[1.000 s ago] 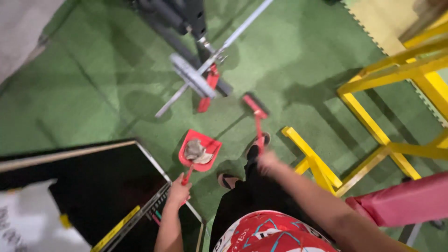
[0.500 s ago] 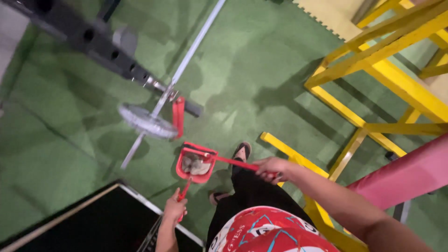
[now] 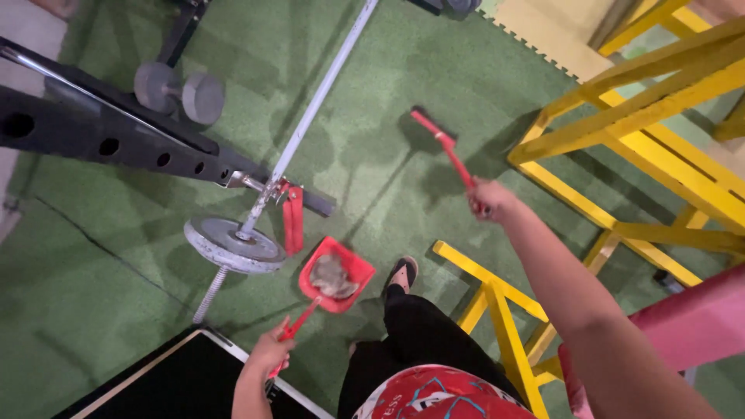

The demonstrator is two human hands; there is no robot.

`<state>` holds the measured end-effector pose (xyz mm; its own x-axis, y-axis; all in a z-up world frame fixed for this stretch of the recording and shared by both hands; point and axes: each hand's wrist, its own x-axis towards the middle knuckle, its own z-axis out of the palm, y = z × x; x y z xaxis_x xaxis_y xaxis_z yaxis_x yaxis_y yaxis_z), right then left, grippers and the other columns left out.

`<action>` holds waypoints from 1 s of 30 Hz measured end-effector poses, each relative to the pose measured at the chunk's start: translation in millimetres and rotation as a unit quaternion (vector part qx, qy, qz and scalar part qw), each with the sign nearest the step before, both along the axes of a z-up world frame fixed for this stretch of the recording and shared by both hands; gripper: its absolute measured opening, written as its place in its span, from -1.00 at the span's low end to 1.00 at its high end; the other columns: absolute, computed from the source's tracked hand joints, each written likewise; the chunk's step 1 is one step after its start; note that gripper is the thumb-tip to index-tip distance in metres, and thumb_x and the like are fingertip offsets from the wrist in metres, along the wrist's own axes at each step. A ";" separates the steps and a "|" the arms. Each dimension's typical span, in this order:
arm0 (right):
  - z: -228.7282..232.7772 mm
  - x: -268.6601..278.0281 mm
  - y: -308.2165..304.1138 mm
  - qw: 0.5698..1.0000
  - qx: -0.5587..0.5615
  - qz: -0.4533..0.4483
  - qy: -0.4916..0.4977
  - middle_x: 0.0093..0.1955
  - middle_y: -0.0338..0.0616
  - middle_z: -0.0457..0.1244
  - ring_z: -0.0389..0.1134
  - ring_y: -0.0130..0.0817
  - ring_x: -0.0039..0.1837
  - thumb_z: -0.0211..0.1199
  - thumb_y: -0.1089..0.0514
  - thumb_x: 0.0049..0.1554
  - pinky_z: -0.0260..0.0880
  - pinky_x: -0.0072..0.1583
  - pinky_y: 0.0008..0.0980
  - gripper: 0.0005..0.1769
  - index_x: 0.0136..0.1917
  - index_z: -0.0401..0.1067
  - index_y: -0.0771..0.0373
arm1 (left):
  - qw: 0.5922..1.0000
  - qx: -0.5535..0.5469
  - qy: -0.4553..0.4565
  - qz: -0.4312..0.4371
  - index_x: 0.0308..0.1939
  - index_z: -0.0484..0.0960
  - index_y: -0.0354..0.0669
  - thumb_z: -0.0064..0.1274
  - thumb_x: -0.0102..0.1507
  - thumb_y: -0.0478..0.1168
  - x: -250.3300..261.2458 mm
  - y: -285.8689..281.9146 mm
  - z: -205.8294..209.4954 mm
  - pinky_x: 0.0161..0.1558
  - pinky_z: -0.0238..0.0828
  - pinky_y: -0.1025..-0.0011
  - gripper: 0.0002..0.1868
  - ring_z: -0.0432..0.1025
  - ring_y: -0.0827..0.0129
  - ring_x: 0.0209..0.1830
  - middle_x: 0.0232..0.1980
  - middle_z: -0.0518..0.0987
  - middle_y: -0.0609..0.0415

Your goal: Sweeping the floor with a broom and dustpan in a gym.

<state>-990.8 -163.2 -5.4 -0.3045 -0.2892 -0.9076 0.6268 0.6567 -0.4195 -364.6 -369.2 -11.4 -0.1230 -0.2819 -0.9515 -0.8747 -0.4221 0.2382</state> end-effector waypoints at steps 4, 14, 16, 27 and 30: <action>-33.4 -19.9 -12.2 0.999 0.000 -0.045 -0.008 -0.45 -0.35 0.05 0.05 -0.50 -0.46 0.09 0.21 0.24 -0.02 -0.44 -0.44 -0.70 0.21 0.22 -0.06 | 0.998 -0.019 0.043 0.030 0.57 0.23 0.28 0.08 0.22 -0.36 -23.3 1.8 -22.5 -0.57 0.35 0.36 -0.15 0.29 0.42 -0.65 -0.41 0.50 0.07; -111.7 189.0 97.7 0.969 0.084 0.201 0.114 -0.49 -0.12 0.27 0.30 -0.30 -0.52 0.18 0.25 0.08 0.27 -0.46 -0.29 -0.76 0.04 0.44 0.29 | 0.997 -0.029 0.067 0.019 0.58 0.16 0.34 0.07 0.23 -0.35 -130.3 13.9 -61.4 -0.57 0.39 0.32 -0.13 0.36 0.36 -0.66 -0.37 0.53 0.04; -54.8 221.8 113.1 0.973 0.031 0.213 0.083 -0.49 -0.18 0.26 0.28 -0.39 -0.51 0.16 0.24 0.12 0.24 -0.49 -0.36 -0.55 0.29 0.41 0.35 | 0.998 -0.039 0.051 -0.004 0.59 0.17 0.34 0.07 0.24 -0.35 -143.0 16.5 -65.2 -0.57 0.39 0.31 -0.13 0.36 0.34 -0.66 -0.39 0.50 -0.02; 76.0 116.2 124.7 0.983 -0.010 0.046 -0.179 -0.47 -0.34 0.10 0.01 -0.58 -0.54 0.18 0.25 0.13 -0.03 -0.49 -0.53 -0.17 0.61 0.10 -0.18 | 0.999 -0.023 0.029 0.020 0.57 0.22 0.30 0.09 0.24 -0.35 -159.8 7.0 -76.4 -0.59 0.33 0.30 -0.17 0.36 0.31 -0.64 -0.37 0.56 0.01; 82.0 80.7 103.6 0.995 -0.013 0.082 -0.048 -0.47 -0.32 0.13 0.08 -0.55 -0.52 0.08 0.34 0.10 0.05 -0.47 -0.52 -0.15 0.64 0.10 0.00 | 0.998 -0.026 0.038 0.052 0.55 0.25 0.27 0.08 0.23 -0.37 -151.9 10.5 -88.7 -0.60 0.35 0.30 -0.17 0.33 0.37 -0.61 -0.33 0.57 0.11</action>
